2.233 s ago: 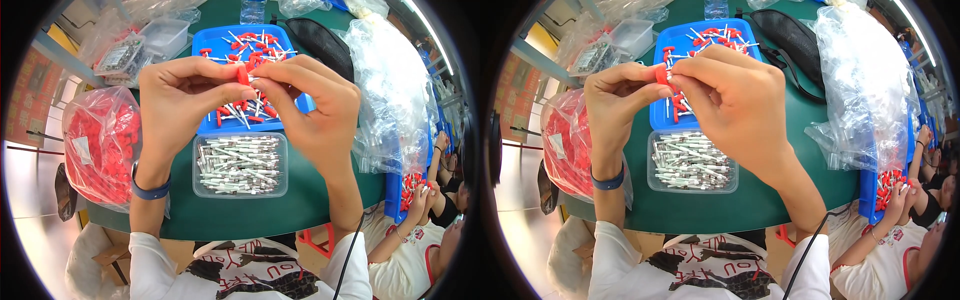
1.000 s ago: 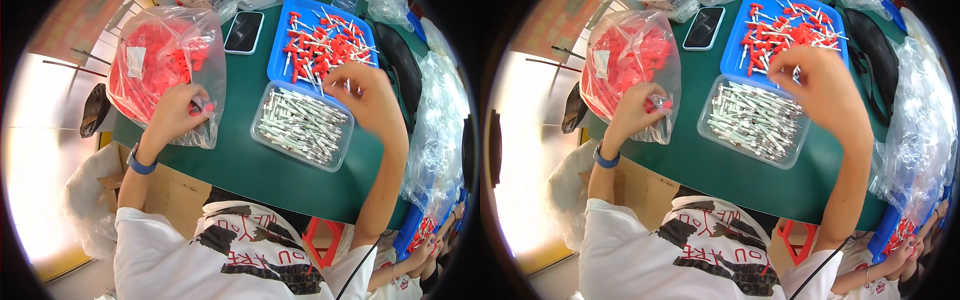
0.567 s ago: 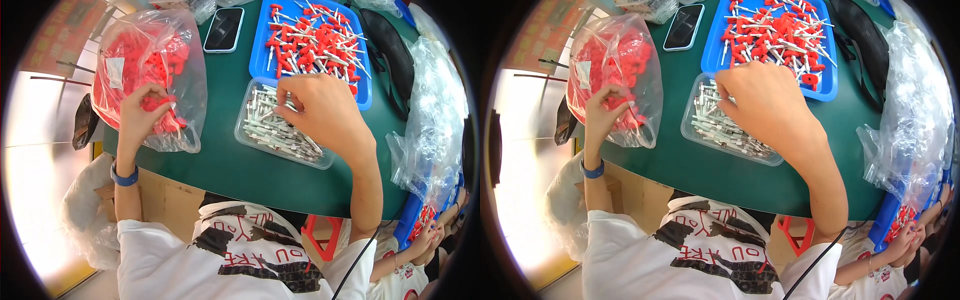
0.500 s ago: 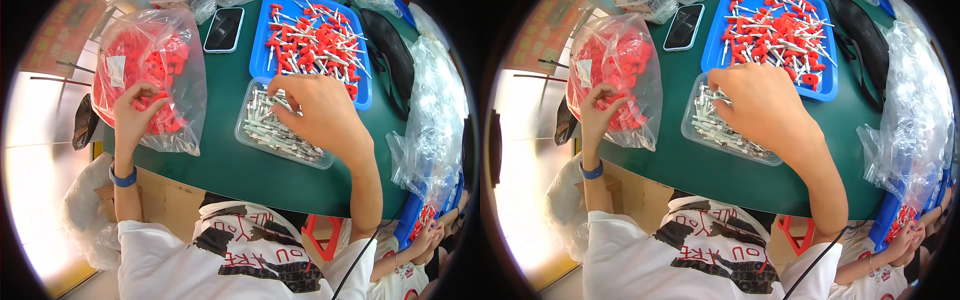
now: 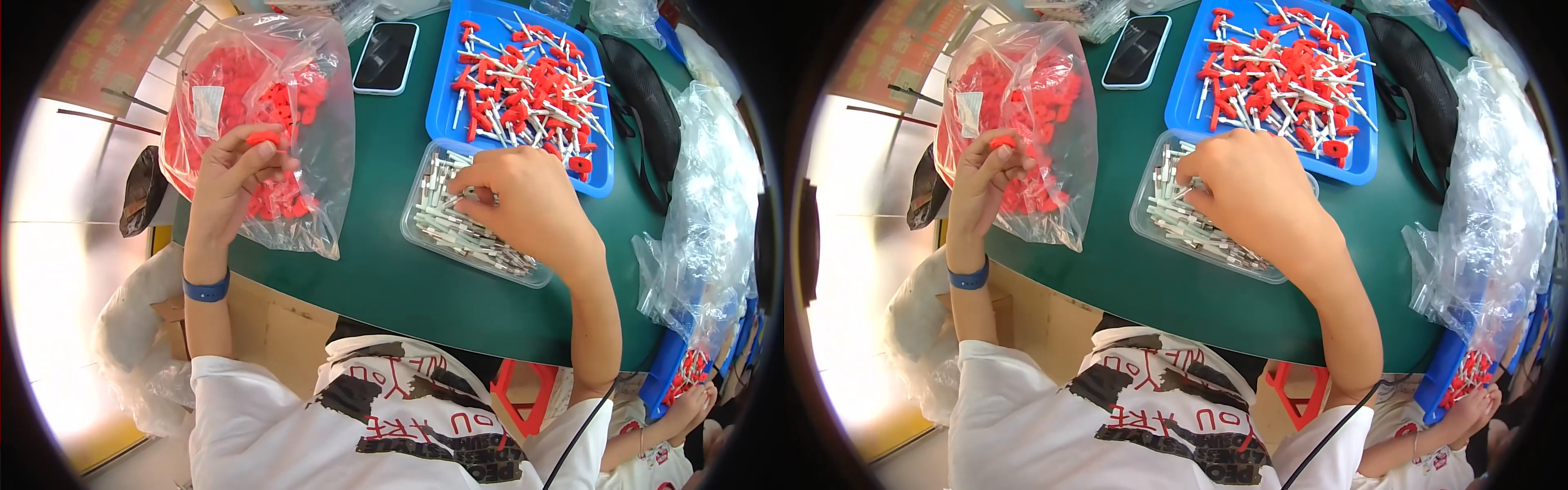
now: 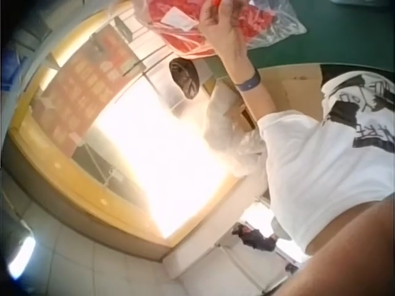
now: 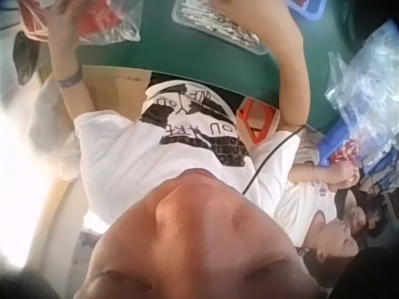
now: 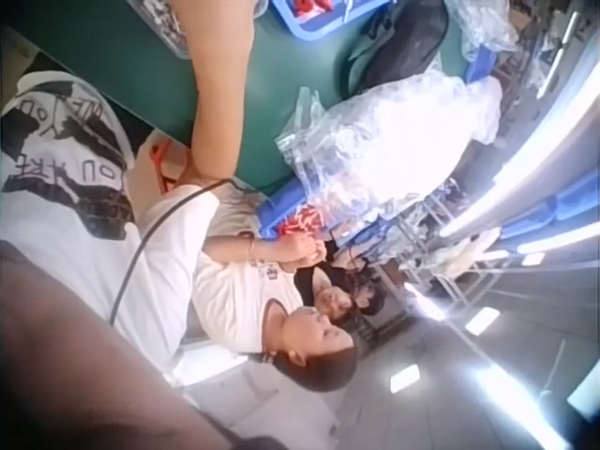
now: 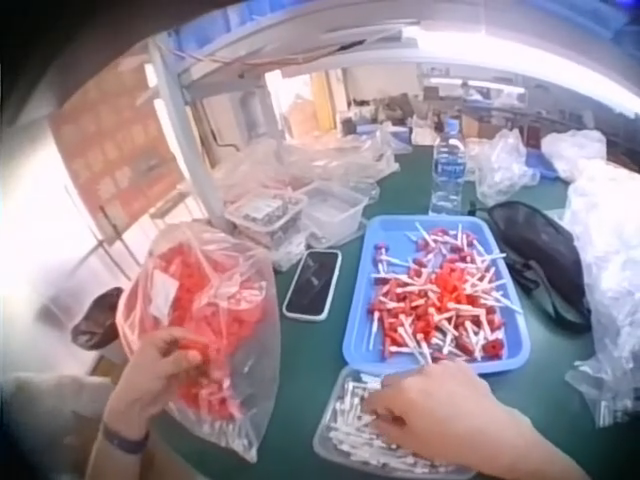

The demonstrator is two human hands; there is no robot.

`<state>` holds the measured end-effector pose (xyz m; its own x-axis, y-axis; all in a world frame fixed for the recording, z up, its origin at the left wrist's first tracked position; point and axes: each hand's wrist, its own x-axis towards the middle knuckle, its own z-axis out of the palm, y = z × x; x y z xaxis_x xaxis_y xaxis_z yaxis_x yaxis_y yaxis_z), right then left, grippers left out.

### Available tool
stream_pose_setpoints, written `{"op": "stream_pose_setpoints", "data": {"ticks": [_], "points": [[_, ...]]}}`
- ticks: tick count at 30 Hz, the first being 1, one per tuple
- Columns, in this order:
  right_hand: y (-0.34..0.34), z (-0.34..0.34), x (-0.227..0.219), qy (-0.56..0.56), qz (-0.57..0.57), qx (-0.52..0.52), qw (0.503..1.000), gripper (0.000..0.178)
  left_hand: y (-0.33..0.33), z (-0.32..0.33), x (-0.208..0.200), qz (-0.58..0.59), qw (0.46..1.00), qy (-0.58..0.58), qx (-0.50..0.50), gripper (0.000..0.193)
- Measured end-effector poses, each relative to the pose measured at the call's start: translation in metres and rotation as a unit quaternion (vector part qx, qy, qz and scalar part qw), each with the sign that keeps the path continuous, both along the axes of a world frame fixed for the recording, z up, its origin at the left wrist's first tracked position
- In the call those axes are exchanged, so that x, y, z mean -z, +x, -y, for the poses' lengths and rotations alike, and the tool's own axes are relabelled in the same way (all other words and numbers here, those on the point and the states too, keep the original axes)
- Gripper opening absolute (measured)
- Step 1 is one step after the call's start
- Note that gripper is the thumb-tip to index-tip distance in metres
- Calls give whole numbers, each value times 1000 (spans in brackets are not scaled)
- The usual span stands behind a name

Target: Assembling small red plastic parts with white stems at a factory workbench.

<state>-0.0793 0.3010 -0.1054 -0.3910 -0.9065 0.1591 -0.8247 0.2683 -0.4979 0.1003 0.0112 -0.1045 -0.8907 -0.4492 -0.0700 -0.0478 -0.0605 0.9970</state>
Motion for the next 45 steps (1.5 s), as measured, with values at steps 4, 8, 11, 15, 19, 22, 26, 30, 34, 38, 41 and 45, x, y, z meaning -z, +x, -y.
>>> {"op": "stream_pose_setpoints", "data": {"ticks": [4,8,11,15,19,22,26,30,34,38,41,45], "points": [[0,1,1,-6,-32,-9,999,9,-10,-22,-15,1,999,-3,45,28],[-9,1,-7,-125,-32,-7,992,11,-17,-35,-21,-13,997,-5,70,28],[-13,-5,-25,-162,116,1,980,13,-28,-42,-26,-49,994,-10,97,27],[-21,-15,-36,-218,281,12,934,13,-53,-67,-34,-72,992,9,105,25],[-25,-26,-45,-302,321,26,897,15,-89,-89,-48,-118,981,-10,154,26],[-29,-32,-52,-315,347,63,881,19,-115,-121,-63,-181,977,-55,98,27],[-40,-48,-57,-396,329,53,855,19,-134,-134,-76,-225,955,-91,173,29],[-45,-64,-62,-400,336,129,843,22,-144,-136,-69,-258,949,1,180,26],[-48,-58,-59,-402,358,121,834,20,-149,-138,-64,-203,964,-13,171,32],[-45,-43,-54,-401,339,98,845,21,-155,-139,-51,-166,965,-71,191,34],[-41,-39,-52,-373,315,87,869,22,-159,-141,-43,-170,963,-82,192,32],[-48,-39,-47,-383,247,86,886,24,-163,-139,-47,-160,967,-66,187,34]]}}
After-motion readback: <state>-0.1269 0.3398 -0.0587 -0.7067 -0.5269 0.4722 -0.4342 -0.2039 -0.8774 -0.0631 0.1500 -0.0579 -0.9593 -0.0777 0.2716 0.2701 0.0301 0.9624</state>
